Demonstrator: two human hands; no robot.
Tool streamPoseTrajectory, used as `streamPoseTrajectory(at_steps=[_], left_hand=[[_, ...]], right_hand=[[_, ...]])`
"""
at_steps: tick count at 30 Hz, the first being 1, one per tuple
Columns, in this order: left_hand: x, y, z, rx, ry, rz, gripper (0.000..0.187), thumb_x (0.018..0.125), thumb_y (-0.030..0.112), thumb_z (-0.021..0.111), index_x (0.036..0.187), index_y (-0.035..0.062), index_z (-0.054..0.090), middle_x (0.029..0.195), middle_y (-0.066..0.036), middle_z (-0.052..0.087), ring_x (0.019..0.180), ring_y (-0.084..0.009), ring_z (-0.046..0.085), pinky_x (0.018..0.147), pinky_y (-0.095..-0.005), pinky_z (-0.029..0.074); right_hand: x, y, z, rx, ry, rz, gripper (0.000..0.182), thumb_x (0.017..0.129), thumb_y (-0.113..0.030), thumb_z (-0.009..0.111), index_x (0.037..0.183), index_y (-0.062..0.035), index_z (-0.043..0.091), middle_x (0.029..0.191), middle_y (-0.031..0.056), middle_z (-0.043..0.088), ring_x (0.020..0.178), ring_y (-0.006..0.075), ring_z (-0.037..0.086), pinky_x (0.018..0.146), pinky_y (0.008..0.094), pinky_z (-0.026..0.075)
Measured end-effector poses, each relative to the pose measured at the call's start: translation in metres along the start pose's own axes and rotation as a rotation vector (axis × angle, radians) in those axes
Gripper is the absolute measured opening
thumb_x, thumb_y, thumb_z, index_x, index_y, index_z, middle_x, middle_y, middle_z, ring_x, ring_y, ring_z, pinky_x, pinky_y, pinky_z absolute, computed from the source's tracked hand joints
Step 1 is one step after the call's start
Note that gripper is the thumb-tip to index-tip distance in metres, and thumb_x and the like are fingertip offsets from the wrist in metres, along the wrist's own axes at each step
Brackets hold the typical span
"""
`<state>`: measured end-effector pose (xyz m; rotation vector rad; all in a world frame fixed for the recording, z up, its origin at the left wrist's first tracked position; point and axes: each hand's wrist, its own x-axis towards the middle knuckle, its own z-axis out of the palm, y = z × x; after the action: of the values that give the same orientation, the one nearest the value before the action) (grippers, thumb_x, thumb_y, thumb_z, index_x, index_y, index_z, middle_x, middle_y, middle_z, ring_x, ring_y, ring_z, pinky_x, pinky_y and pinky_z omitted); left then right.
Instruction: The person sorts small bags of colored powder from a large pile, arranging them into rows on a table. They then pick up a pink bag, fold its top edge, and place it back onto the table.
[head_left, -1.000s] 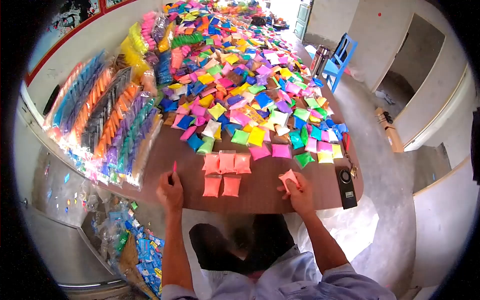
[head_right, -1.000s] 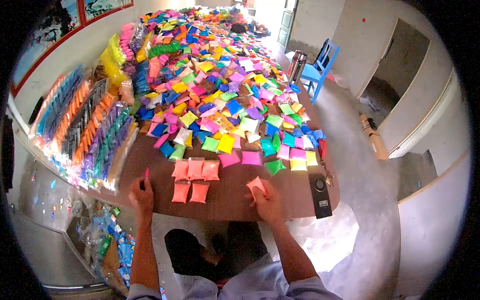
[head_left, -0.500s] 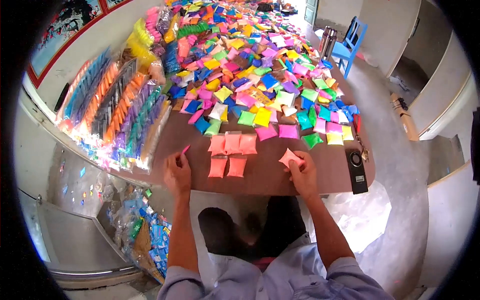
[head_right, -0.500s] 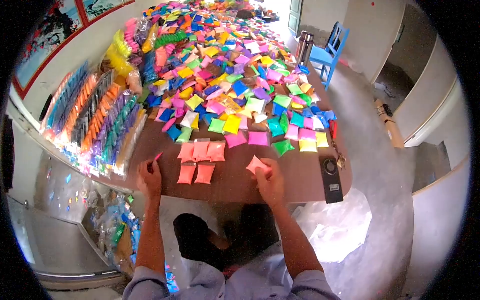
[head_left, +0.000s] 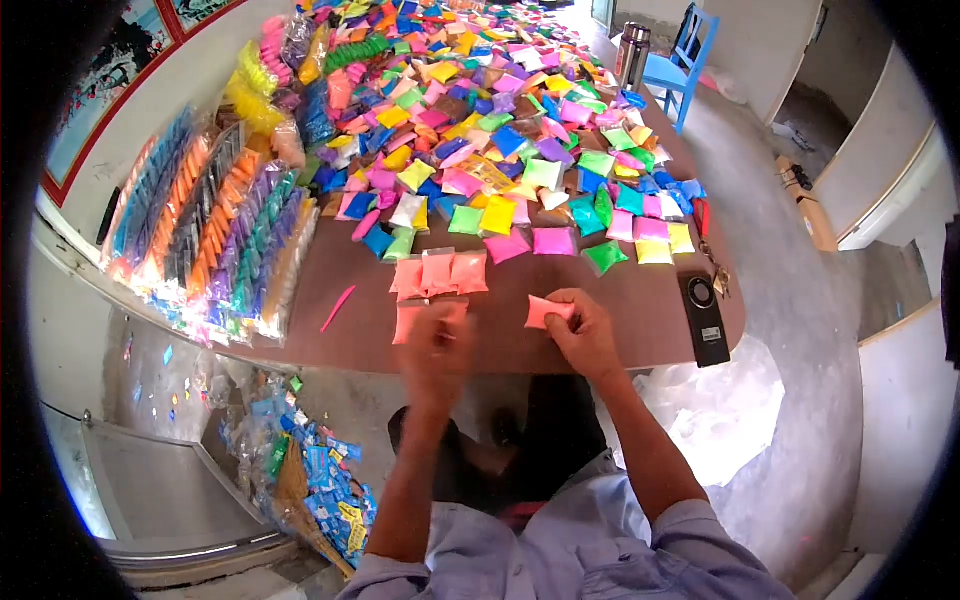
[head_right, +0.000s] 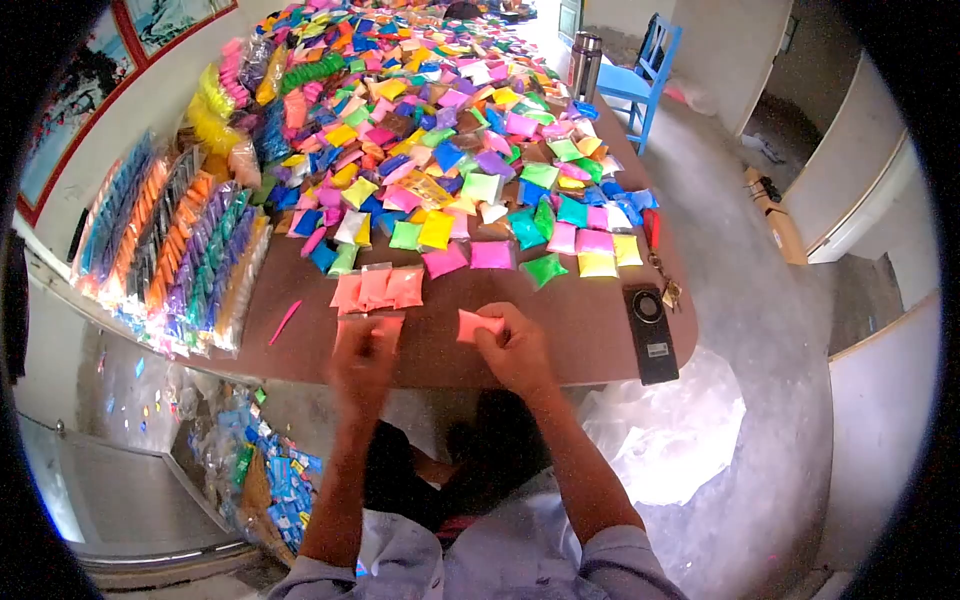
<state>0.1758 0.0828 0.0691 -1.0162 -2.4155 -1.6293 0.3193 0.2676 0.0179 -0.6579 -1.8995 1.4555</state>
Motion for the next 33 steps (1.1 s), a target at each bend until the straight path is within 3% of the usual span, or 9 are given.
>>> streamPoseTrajectory(at_steps=[2,6,8,11,17,20,24,29,33], left_hand=[[-0.007,0.022,0.044,-0.082,-0.057,0.089,0.027,0.093,0.018,0.078,0.113,0.002,0.071,0.091,-0.008,0.07,0.081,-0.0167,0.066,0.074,-0.0326,0.054],[-0.008,0.016,0.085,-0.053,-0.068,0.088,0.027,0.094,0.023,0.077,0.112,0.0031,0.072,0.087,-0.009,0.071,0.08,-0.017,0.067,0.075,-0.0328,0.055],[-0.008,0.02,0.084,-0.104,-0.317,-0.167,0.029,0.096,0.026,0.075,0.111,0.0022,0.073,0.089,-0.01,0.071,0.081,-0.0167,0.067,0.076,-0.0322,0.054],[-0.013,0.015,0.08,-0.272,-0.232,-0.161,0.025,0.099,0.025,0.073,0.108,0.002,0.073,0.087,-0.007,0.071,0.081,-0.0138,0.065,0.075,-0.03,0.054],[-0.018,-0.004,0.086,-0.409,-0.21,-0.202,0.022,0.102,0.024,0.071,0.105,0.0023,0.074,0.086,0.002,0.068,0.079,-0.0067,0.059,0.07,-0.0249,0.051],[-0.019,-0.005,0.084,-0.476,-0.222,-0.292,0.024,0.1,0.025,0.073,0.105,0.0019,0.074,0.084,0.001,0.067,0.077,-0.0067,0.059,0.068,-0.0249,0.05],[-0.016,-0.001,0.083,-0.452,-0.232,-0.268,0.023,0.095,0.024,0.078,0.101,0.0018,0.074,0.079,-0.002,0.068,0.075,-0.0065,0.059,0.067,-0.0253,0.05],[-0.014,0.003,0.079,-0.275,-0.276,-0.045,0.026,0.094,0.029,0.077,0.103,0.0053,0.075,0.083,-0.011,0.073,0.074,-0.0197,0.069,0.068,-0.0321,0.054],[-0.015,0.002,0.075,-0.268,-0.321,-0.107,0.024,0.099,0.028,0.074,0.108,0.0055,0.075,0.087,-0.004,0.072,0.079,-0.0105,0.065,0.072,-0.0293,0.054]], right_hand=[[-0.002,-0.007,-0.003,-0.039,-0.039,-0.04,0.023,0.09,-0.005,0.07,0.113,-0.0034,0.066,0.092,0.0066,0.071,0.081,0.0128,0.067,0.072,0.0292,0.054],[-0.003,-0.008,-0.002,-0.08,-0.067,-0.106,0.023,0.09,-0.003,0.068,0.113,-0.004,0.065,0.094,0.008,0.071,0.082,0.0133,0.067,0.073,0.029,0.054],[-0.001,-0.004,0.003,-0.161,0.062,-0.264,0.023,0.091,-0.002,0.066,0.113,-0.0035,0.064,0.095,0.0077,0.07,0.082,0.0144,0.067,0.073,0.0292,0.054],[-0.001,0.004,0.011,0.1,0.134,-0.146,0.023,0.092,-0.003,0.066,0.115,-0.0022,0.064,0.095,0.0075,0.07,0.083,0.0144,0.067,0.074,0.0301,0.054],[0.001,0.003,0.002,0.053,-0.029,-0.062,0.018,0.095,-0.006,0.066,0.112,-0.0008,0.066,0.092,0.0049,0.069,0.085,0.0113,0.065,0.075,0.0286,0.054],[0.002,0.004,0.007,0.122,-0.011,-0.062,0.017,0.096,-0.005,0.066,0.111,0.0006,0.067,0.091,0.0042,0.068,0.083,0.01,0.064,0.074,0.0272,0.053],[0.003,0.009,0.0,0.175,-0.055,-0.09,0.016,0.095,-0.004,0.066,0.11,0.0016,0.067,0.09,0.0047,0.069,0.083,0.0094,0.063,0.072,0.0269,0.052],[0.0,0.004,-0.008,0.043,-0.122,-0.05,0.009,0.095,-0.003,0.067,0.103,0.0017,0.069,0.089,0.0031,0.068,0.081,0.0093,0.062,0.073,0.0269,0.052],[-0.001,-0.002,-0.003,0.074,-0.104,-0.137,0.01,0.096,-0.004,0.068,0.104,0.0019,0.07,0.089,0.0023,0.069,0.08,0.0097,0.063,0.073,0.0272,0.052]])
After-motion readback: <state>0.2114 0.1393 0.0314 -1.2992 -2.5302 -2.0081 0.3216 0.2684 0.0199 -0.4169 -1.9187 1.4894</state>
